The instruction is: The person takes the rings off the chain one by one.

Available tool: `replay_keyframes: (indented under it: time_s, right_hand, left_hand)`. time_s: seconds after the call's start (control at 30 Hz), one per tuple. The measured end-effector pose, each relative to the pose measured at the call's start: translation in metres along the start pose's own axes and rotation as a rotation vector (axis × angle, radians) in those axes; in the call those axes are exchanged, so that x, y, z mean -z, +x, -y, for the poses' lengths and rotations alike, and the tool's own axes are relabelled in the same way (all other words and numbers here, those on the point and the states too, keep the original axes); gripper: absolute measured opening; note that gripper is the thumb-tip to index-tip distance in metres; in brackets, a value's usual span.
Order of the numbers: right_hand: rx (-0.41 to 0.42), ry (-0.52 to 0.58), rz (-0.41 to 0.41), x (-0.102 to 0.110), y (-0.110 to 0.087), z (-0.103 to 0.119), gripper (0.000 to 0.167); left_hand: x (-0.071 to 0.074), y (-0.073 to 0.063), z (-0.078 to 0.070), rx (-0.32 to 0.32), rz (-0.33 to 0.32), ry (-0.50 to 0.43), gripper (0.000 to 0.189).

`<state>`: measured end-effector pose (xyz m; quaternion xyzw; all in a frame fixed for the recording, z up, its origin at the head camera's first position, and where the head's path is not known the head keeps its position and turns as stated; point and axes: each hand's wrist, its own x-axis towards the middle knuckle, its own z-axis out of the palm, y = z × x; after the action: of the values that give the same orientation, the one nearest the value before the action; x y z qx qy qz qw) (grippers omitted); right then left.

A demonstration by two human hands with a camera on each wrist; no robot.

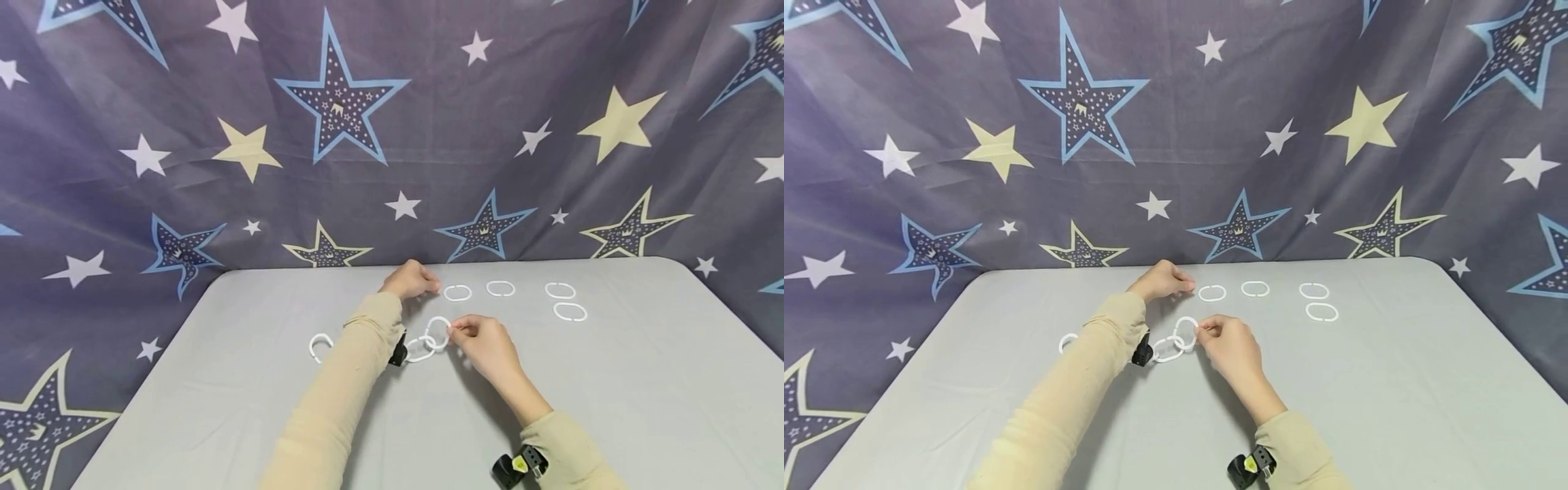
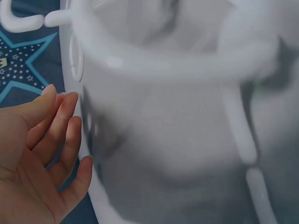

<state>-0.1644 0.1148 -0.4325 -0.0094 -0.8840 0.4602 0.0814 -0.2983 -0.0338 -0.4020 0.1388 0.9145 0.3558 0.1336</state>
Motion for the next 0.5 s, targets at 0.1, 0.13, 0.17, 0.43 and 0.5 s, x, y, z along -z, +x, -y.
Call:
replay_keyframes:
  time_s: [0.1, 0.13, 0.17, 0.43, 0.5]
  right_hand:
    - [-0.007, -0.004, -0.001, 0.000, 0.000, 0.001, 0.010]
    - [-0.008, -0.006, 0.000, 0.001, -0.001, 0.001, 0.010]
    - [-0.011, -0.006, 0.000, 0.001, -0.001, 0.002, 0.010]
    - [-0.005, -0.001, 0.001, 0.002, -0.002, 0.003, 0.010]
    - [-0.009, 0.001, 0.005, 0.002, -0.002, 0.004, 0.010]
  left_hand:
    - [0.005, -0.003, 0.003, -0.040, 0.020, -0.039, 0.021]
    - [0.006, -0.005, 0.003, -0.052, 0.027, -0.048, 0.021]
    - [0.008, -0.006, 0.004, -0.066, 0.032, -0.057, 0.022]
    - [0.017, -0.022, 0.007, -0.115, 0.066, -0.183, 0.027]
    - [0.018, -0.027, 0.008, -0.127, 0.084, -0.201, 0.028]
